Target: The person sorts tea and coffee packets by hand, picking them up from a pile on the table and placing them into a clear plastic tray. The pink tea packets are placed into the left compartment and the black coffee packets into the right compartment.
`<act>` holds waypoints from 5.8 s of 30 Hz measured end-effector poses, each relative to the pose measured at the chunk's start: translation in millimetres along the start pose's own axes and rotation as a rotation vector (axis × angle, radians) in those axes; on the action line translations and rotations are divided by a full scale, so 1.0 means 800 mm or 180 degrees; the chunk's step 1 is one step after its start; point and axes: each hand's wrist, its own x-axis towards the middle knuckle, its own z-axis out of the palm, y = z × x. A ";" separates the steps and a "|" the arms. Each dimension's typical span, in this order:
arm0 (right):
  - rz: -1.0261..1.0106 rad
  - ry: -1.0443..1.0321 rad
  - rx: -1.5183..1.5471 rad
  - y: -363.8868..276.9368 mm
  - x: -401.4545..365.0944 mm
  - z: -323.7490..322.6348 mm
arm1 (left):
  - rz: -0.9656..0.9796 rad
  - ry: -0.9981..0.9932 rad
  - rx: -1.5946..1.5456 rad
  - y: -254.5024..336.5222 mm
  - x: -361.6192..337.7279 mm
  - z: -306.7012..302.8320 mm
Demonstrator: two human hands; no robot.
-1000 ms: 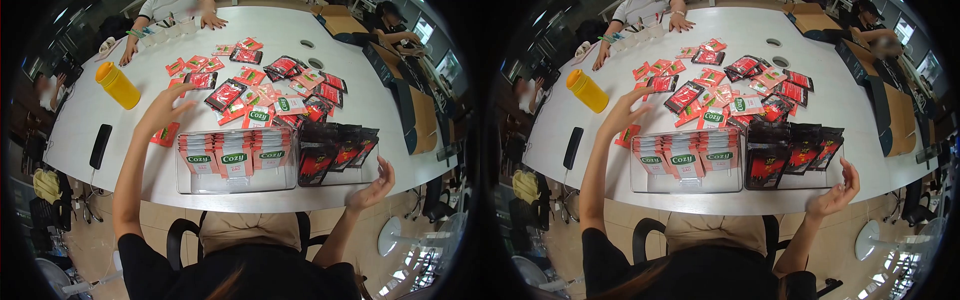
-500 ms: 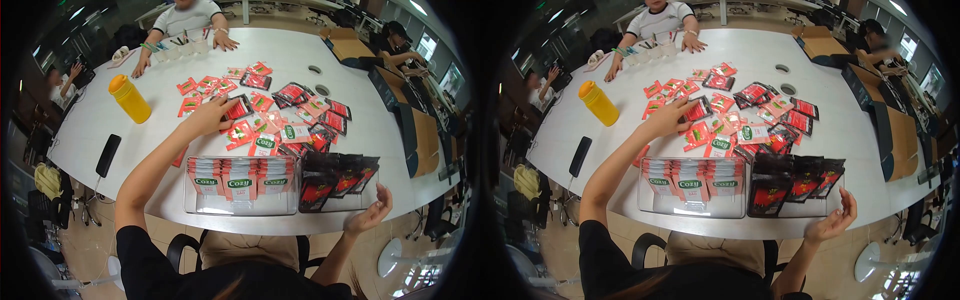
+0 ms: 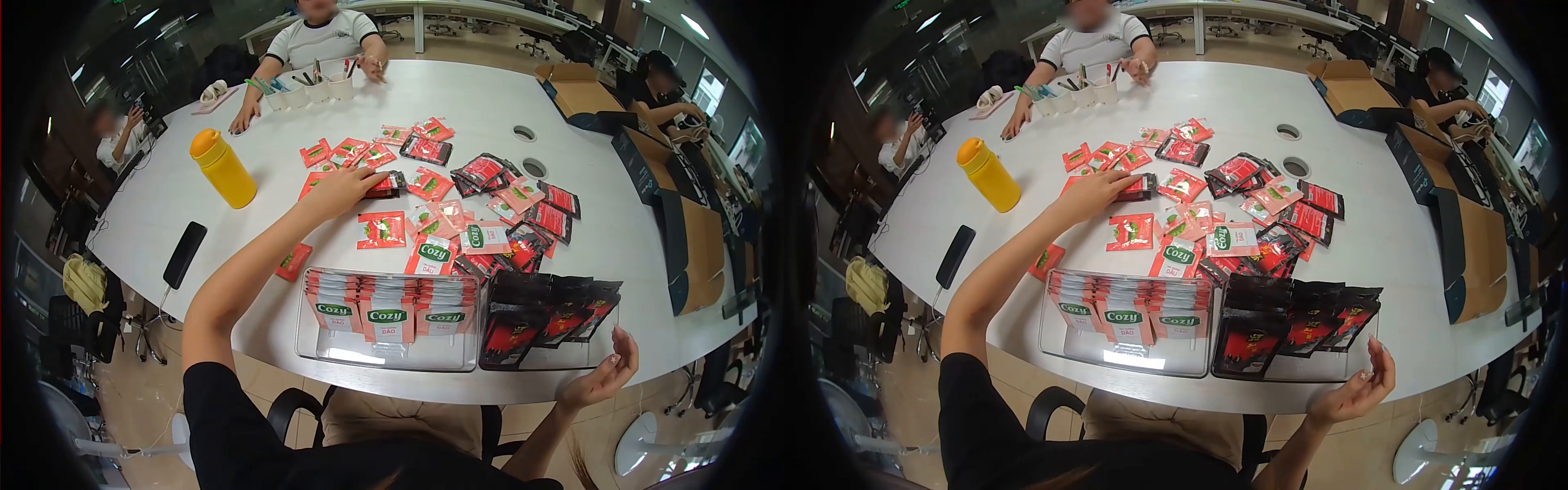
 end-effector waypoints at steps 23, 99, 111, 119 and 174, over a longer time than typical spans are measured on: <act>0.0130 -0.0063 0.0056 0.010 -0.002 -0.009 | 0.0599 0.0892 0.0337 -0.002 0.086 -0.019; 0.1502 -0.1256 0.2621 -0.152 -0.074 0.021 | 0.0708 0.2195 -0.3912 0.324 -0.206 -0.010; -0.0117 -0.1535 -0.0269 -0.097 0.067 -0.026 | 0.0313 0.2703 -0.4347 0.329 -0.195 0.008; -0.1013 -0.1508 -0.0564 -0.099 0.067 0.012 | 0.0202 0.2634 -0.4853 0.329 -0.198 0.005; 0.0477 -0.2224 -0.0949 -0.063 0.056 -0.013 | 0.0905 0.1593 -0.5395 0.318 -0.194 0.016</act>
